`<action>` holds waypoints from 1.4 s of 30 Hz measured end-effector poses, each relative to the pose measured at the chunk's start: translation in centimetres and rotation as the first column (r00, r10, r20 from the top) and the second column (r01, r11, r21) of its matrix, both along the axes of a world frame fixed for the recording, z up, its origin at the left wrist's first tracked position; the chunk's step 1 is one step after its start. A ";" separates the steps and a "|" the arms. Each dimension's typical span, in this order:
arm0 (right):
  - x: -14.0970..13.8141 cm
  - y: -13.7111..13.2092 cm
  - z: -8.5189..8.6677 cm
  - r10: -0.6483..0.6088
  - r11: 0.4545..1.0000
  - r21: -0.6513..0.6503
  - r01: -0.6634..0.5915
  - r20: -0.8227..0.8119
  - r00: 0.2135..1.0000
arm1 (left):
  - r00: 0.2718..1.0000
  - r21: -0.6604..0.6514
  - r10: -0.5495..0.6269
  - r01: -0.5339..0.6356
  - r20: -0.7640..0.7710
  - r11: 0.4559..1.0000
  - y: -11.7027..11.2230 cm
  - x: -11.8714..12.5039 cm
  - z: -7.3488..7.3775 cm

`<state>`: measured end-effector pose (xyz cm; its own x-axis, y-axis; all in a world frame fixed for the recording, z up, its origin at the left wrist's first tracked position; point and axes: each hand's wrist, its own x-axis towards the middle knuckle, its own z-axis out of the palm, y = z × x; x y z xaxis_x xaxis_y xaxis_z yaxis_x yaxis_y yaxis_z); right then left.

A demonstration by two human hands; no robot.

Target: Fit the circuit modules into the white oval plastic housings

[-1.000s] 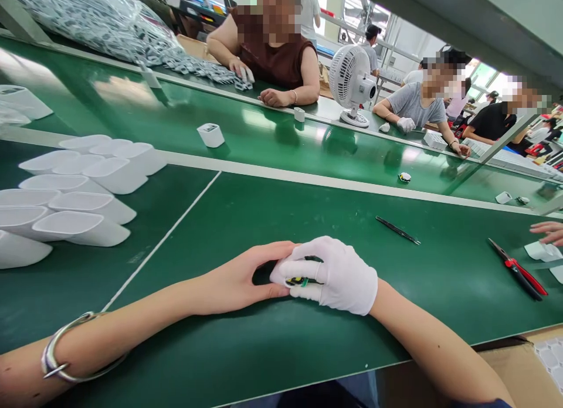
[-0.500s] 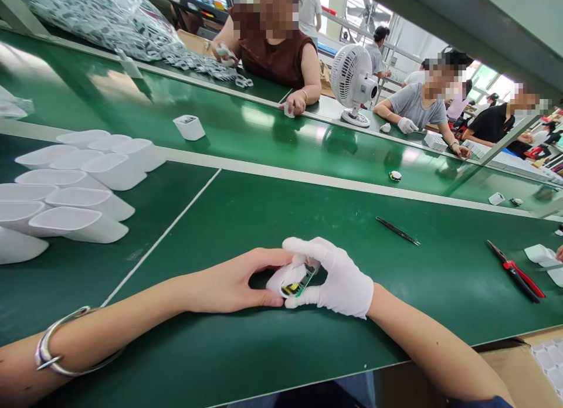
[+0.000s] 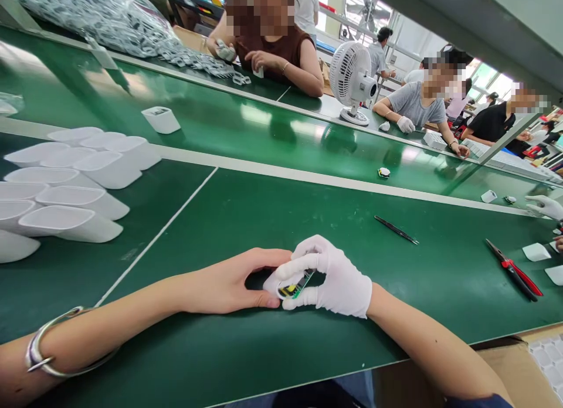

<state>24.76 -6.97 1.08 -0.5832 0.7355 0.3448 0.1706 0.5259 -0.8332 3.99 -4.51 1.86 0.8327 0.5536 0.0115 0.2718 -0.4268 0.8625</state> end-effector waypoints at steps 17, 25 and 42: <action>0.6 0.2 -0.3 -0.020 0.995 -0.098 0.022 0.022 1.000 | 1.000 -0.031 0.022 -0.021 0.022 0.999 0.1 -0.1 -0.1; 1.4 1.1 1.1 0.084 0.779 -0.608 -0.152 -0.139 0.987 | 0.995 -0.052 0.021 -0.016 0.102 0.999 0.2 -0.1 -0.4; -1.2 0.9 -0.6 -0.367 0.663 -0.748 -0.013 -0.341 0.866 | 0.843 -0.510 0.482 -0.313 0.240 0.802 0.2 1.0 -1.6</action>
<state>23.57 -6.04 0.52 -0.3419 0.9268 -0.1552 -0.2764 -0.2571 -0.9260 5.03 -4.34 0.25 0.5237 0.8488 -0.0727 -0.0149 0.0945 0.9954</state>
